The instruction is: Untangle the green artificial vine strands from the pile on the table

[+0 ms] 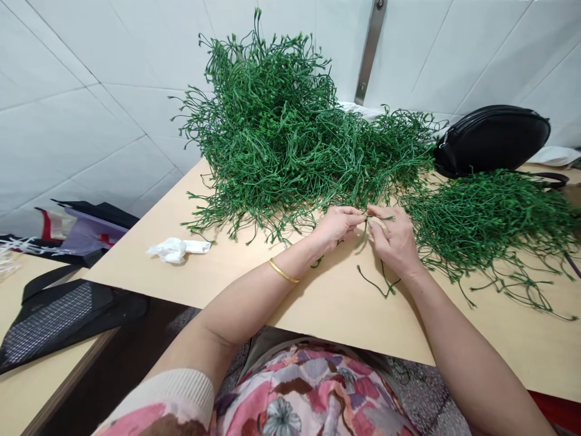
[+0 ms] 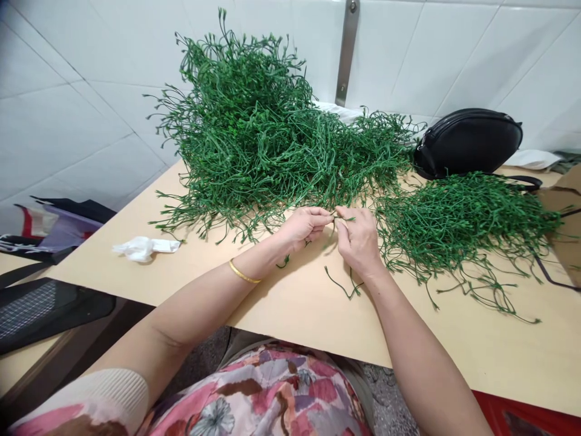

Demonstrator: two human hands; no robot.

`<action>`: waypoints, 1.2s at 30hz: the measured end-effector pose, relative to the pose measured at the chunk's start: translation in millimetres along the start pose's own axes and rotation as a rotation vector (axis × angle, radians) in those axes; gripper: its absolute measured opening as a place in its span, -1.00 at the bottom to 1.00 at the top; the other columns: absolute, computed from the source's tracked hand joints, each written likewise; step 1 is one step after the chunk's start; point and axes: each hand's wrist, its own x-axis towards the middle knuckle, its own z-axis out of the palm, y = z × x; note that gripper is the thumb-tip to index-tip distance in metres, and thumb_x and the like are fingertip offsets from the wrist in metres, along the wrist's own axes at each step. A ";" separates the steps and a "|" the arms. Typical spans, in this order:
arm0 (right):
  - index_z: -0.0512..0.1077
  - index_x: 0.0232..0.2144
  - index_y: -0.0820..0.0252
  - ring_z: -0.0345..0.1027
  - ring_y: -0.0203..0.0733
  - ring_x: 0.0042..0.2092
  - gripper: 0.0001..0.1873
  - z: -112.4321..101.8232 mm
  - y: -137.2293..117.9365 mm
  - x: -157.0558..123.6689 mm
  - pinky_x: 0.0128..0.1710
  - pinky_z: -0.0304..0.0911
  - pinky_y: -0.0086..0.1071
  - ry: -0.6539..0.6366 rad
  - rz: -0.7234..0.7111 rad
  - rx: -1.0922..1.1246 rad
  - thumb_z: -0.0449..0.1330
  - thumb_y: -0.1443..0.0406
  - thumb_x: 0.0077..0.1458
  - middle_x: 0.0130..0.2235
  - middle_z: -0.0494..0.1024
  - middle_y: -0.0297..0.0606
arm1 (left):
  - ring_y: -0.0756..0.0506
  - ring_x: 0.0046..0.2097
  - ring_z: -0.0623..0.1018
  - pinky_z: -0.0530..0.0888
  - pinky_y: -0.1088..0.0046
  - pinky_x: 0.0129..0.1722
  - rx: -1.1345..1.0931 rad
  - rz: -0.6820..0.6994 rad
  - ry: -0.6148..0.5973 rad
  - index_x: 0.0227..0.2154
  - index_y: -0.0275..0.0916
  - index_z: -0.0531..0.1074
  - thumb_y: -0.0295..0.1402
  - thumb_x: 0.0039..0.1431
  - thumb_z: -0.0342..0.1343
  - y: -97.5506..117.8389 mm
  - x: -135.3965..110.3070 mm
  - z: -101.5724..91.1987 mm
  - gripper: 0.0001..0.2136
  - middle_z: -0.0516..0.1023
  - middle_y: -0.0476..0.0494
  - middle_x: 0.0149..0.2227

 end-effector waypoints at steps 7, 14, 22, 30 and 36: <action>0.39 -0.29 0.18 0.39 -0.14 -0.23 -0.81 9.2 1.1 -1.6 -0.15 0.29 -0.17 -0.019 0.354 0.467 0.14 0.26 -0.01 -0.28 0.51 -0.18 | 0.18 -0.71 0.07 -0.10 0.59 -0.68 -0.039 0.061 0.011 -0.57 -0.31 0.31 -0.51 -0.08 0.16 -1.8 0.7 0.3 -0.89 0.13 0.15 -0.74; 0.37 -0.34 0.12 0.38 -0.29 -0.38 -0.69 7.4 1.6 3.1 -0.33 0.32 -0.37 -0.119 0.793 1.193 0.32 0.25 -0.21 -0.42 0.50 -0.37 | 0.17 -0.66 0.10 -0.03 0.60 -0.65 0.071 0.127 -0.112 -0.45 -0.37 0.47 -0.44 -0.03 0.13 -7.3 1.4 0.5 -0.91 0.20 0.10 -0.72; 0.41 -0.44 0.19 0.35 -0.34 -0.51 -0.68 4.9 -1.4 4.0 -0.44 0.33 -0.40 -0.183 0.993 1.311 0.40 0.22 -0.28 -0.51 0.50 -0.38 | 0.06 -0.39 0.41 0.34 0.55 -0.33 0.436 0.438 -0.099 -0.43 -0.36 0.52 -0.51 0.01 0.01 -14.7 3.8 -0.7 -0.83 0.50 -0.06 -0.46; 0.45 -0.46 0.24 0.40 -0.29 -0.46 -0.69 8.1 1.2 4.4 -0.36 0.39 -0.34 -0.233 1.001 1.395 0.39 0.20 -0.28 -0.49 0.52 -0.32 | 0.04 -0.34 0.43 0.35 0.57 -0.33 0.523 0.504 -0.108 -0.44 -0.37 0.50 -0.44 0.06 -0.05 -16.5 3.1 -1.7 -0.78 0.50 -0.09 -0.41; 0.37 -0.57 0.24 0.32 -0.36 -0.55 -0.65 8.7 4.3 3.3 -0.52 0.32 -0.46 -0.267 0.984 1.234 0.36 0.11 -0.24 -0.60 0.44 -0.35 | 0.10 -0.52 0.27 0.26 0.58 -0.48 0.614 0.441 -0.008 -0.24 -0.38 0.46 -0.40 0.04 0.00 -18.7 3.6 -0.2 -0.75 0.36 0.03 -0.57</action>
